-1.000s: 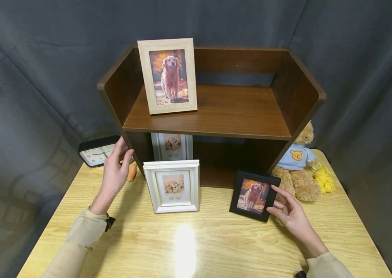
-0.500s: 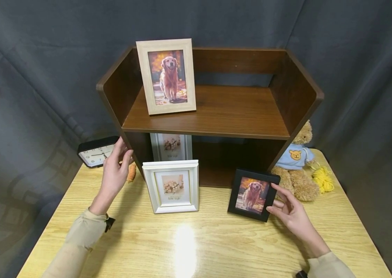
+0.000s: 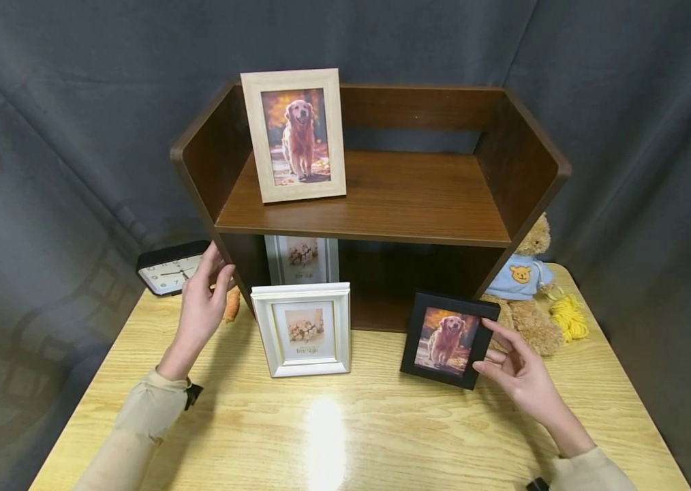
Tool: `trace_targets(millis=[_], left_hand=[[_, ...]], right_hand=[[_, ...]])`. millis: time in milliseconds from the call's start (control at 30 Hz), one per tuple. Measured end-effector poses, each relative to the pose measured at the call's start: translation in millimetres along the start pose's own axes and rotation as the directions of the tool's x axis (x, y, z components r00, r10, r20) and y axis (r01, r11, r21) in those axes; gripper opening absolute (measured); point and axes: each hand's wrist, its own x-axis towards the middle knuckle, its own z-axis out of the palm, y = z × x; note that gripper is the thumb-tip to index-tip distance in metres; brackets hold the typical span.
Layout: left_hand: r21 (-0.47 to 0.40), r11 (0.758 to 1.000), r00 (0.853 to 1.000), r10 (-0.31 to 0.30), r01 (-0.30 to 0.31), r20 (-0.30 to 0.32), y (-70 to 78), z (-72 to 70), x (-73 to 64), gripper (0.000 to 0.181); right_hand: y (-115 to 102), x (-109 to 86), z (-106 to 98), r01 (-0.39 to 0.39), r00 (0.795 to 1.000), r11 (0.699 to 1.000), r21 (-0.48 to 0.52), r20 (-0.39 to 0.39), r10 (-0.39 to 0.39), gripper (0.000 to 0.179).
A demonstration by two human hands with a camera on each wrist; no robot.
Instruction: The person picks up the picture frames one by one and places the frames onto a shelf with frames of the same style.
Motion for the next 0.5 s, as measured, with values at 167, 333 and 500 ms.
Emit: trace_targets(millis=[167, 333, 500], left_hand=[[0.009, 1.0, 1.0, -0.002, 0.002, -0.003, -0.3, -0.4, 0.1, 0.06], [0.016, 1.0, 1.0, 0.011, -0.011, -0.009, -1.0, -0.1, 0.2, 0.059], [0.009, 1.0, 1.0, 0.012, -0.011, -0.011, -2.0, 0.1, 0.7, 0.059]], right_hand=[[-7.8, 3.6, 0.8, 0.028, 0.999, 0.999, 0.024, 0.023, -0.029, 0.071], [-16.4, 5.5, 1.9, 0.02, 1.0, 1.0, 0.006, 0.023, -0.02, 0.076], [-24.3, 9.4, 3.2, 0.014, 0.999, 1.0, 0.003, 0.033, -0.014, 0.077]])
